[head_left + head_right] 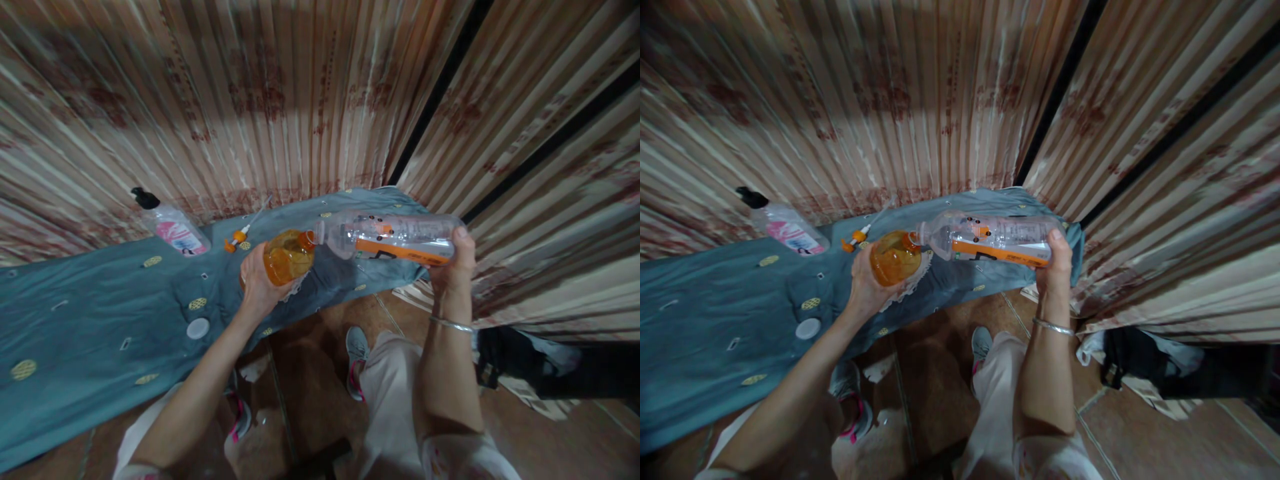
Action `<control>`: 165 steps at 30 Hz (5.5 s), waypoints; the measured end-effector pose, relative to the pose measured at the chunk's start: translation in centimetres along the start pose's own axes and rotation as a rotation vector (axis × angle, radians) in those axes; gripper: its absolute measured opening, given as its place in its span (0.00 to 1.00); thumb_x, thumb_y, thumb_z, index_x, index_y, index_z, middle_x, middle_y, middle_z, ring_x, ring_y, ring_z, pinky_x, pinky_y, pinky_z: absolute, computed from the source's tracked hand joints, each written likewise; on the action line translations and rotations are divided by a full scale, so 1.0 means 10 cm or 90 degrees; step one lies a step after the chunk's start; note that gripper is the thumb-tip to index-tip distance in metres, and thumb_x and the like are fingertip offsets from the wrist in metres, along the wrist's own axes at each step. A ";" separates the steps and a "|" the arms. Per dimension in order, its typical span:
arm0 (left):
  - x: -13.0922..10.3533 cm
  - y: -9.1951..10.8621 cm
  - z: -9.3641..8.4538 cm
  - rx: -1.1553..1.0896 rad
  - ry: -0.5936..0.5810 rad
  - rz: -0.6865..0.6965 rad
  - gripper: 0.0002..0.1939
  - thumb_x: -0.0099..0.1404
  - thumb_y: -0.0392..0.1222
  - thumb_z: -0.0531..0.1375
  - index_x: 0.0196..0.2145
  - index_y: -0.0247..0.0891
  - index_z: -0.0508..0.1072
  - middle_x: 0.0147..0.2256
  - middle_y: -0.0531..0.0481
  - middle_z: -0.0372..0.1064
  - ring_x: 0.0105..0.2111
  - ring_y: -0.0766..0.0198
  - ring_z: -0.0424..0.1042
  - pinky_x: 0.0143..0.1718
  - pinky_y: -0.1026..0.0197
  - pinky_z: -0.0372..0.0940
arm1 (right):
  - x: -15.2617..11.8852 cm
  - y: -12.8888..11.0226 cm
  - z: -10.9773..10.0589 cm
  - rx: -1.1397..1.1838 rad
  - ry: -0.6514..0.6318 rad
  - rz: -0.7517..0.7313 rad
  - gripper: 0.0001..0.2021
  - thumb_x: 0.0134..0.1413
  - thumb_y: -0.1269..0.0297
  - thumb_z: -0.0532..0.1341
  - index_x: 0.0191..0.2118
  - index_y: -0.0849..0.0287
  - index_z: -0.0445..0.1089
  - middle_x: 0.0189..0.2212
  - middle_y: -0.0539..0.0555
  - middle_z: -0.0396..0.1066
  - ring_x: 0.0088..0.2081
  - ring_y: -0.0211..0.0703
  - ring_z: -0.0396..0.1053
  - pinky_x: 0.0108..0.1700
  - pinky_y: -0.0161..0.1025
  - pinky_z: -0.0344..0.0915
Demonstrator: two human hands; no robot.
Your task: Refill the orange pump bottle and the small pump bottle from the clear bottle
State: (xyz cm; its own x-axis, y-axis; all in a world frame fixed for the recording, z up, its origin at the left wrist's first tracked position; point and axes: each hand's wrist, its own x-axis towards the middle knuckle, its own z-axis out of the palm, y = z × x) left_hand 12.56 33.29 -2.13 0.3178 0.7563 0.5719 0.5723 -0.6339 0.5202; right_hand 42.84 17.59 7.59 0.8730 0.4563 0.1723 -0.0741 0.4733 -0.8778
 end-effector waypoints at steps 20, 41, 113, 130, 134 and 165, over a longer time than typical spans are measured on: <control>-0.02 -0.07 0.03 0.001 0.004 0.023 0.49 0.47 0.53 0.76 0.63 0.38 0.63 0.57 0.34 0.71 0.60 0.36 0.71 0.62 0.39 0.64 | 0.02 0.02 -0.02 0.009 0.004 -0.007 0.19 0.31 0.47 0.69 0.26 0.57 0.72 0.15 0.46 0.62 0.24 0.47 0.72 0.15 0.37 0.63; -0.02 -0.05 0.03 0.010 0.014 0.025 0.48 0.47 0.53 0.76 0.62 0.38 0.62 0.57 0.33 0.71 0.58 0.37 0.72 0.61 0.39 0.65 | 0.02 0.00 -0.01 -0.004 0.007 0.009 0.21 0.28 0.44 0.69 0.25 0.57 0.72 0.14 0.46 0.61 0.25 0.47 0.71 0.15 0.37 0.62; -0.03 -0.04 0.03 -0.004 0.011 0.018 0.49 0.48 0.52 0.76 0.63 0.38 0.62 0.57 0.34 0.70 0.60 0.36 0.71 0.62 0.38 0.63 | 0.23 0.17 -0.29 -0.021 -0.058 0.000 0.23 0.35 0.39 0.71 0.30 0.53 0.74 0.20 0.48 0.65 0.30 0.51 0.75 0.16 0.41 0.67; -0.02 -0.04 0.02 0.004 0.002 0.020 0.48 0.49 0.54 0.75 0.62 0.38 0.62 0.57 0.33 0.71 0.59 0.37 0.71 0.63 0.39 0.63 | 0.26 0.20 -0.33 -0.028 -0.074 -0.028 0.23 0.37 0.38 0.71 0.31 0.54 0.76 0.20 0.48 0.65 0.31 0.52 0.76 0.21 0.43 0.72; -0.03 -0.05 0.03 0.012 0.009 0.027 0.49 0.48 0.53 0.76 0.62 0.38 0.61 0.57 0.33 0.71 0.59 0.37 0.72 0.62 0.39 0.64 | 0.30 0.23 -0.39 -0.028 -0.076 -0.026 0.23 0.37 0.39 0.71 0.30 0.53 0.75 0.20 0.49 0.66 0.31 0.52 0.75 0.20 0.44 0.71; -0.03 -0.06 0.04 -0.006 0.019 0.034 0.48 0.49 0.54 0.75 0.62 0.37 0.62 0.57 0.32 0.70 0.59 0.35 0.71 0.63 0.37 0.63 | 0.22 0.17 -0.31 -0.048 -0.080 -0.030 0.24 0.36 0.39 0.71 0.31 0.54 0.76 0.21 0.49 0.66 0.30 0.51 0.75 0.21 0.43 0.72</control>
State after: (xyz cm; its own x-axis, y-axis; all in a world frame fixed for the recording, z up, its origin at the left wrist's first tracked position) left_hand 12.44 33.49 -2.92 0.3247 0.7164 0.6176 0.5483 -0.6746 0.4943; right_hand 46.14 17.08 5.06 0.8069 0.5280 0.2647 0.0060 0.4408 -0.8976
